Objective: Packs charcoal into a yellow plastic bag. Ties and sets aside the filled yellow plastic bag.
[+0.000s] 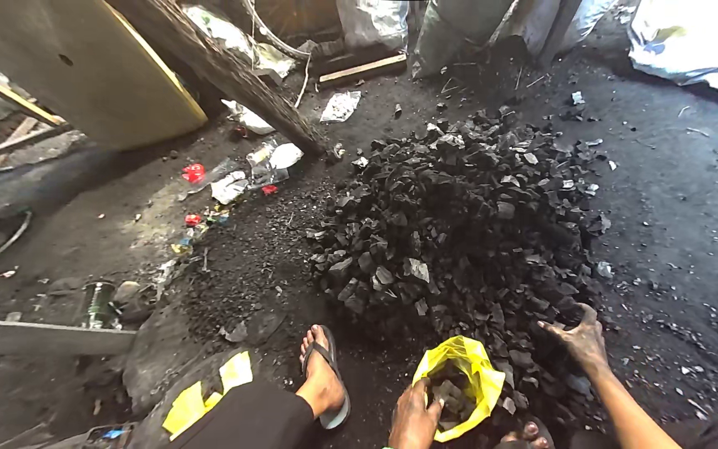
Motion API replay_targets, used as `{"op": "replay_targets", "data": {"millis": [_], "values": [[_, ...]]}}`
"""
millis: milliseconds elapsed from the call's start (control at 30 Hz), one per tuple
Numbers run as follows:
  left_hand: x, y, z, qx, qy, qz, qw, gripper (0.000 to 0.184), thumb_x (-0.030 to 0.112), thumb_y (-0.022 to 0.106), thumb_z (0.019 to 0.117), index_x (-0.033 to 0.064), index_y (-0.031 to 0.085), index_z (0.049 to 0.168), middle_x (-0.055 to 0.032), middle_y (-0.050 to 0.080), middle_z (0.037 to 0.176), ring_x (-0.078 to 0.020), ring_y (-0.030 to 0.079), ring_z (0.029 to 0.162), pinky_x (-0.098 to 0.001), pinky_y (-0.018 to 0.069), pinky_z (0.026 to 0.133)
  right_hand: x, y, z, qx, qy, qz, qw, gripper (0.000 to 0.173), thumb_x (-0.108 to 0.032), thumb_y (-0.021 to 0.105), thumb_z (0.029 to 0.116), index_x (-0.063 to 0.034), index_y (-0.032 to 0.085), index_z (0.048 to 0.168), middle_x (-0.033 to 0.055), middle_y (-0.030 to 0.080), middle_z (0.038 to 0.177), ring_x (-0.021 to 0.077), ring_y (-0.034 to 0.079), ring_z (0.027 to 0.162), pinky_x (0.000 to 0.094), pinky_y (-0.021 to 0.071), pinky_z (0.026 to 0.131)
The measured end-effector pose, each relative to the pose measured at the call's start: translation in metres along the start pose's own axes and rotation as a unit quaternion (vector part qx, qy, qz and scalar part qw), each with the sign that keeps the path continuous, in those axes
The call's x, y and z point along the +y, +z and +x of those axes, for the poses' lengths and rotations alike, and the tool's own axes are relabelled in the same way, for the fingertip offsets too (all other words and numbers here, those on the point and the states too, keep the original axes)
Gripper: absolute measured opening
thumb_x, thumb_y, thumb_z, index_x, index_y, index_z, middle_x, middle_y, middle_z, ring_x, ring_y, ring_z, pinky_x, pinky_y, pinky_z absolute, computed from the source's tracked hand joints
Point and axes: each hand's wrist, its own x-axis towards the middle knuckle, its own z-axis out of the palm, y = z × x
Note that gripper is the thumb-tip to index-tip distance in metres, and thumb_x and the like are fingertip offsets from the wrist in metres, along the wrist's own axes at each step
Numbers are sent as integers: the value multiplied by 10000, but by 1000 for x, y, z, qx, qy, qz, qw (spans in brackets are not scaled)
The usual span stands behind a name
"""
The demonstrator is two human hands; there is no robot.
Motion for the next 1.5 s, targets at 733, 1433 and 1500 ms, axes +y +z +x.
{"op": "replay_targets", "data": {"millis": [733,1433,1500], "values": [[4,3,0,46,15,2,999,390,134,570,1015,-11,606,1375,-242,611,1362,-366,582,1286,-489,426,1121,-25,11,-44,13,-39,-50,998,1076,-400,909,746,-59,331,1587,363,321,1564,565,337,1432,647,315,1155],[0,0,1,23,10,-6,1000,444,123,586,1010,0,551,1435,-242,578,1408,-361,556,1322,-490,408,1137,-54,12,-36,-102,5,-94,990,888,-380,917,745,-175,489,1495,345,292,1577,549,358,1416,657,407,1073],[-2,0,1,23,18,-15,999,451,175,603,1016,-3,558,1429,-237,583,1409,-355,559,1324,-486,405,1142,-61,24,-48,-93,-26,-132,987,907,-404,915,735,-212,483,1510,305,254,1617,543,287,1463,696,391,1061]]}}
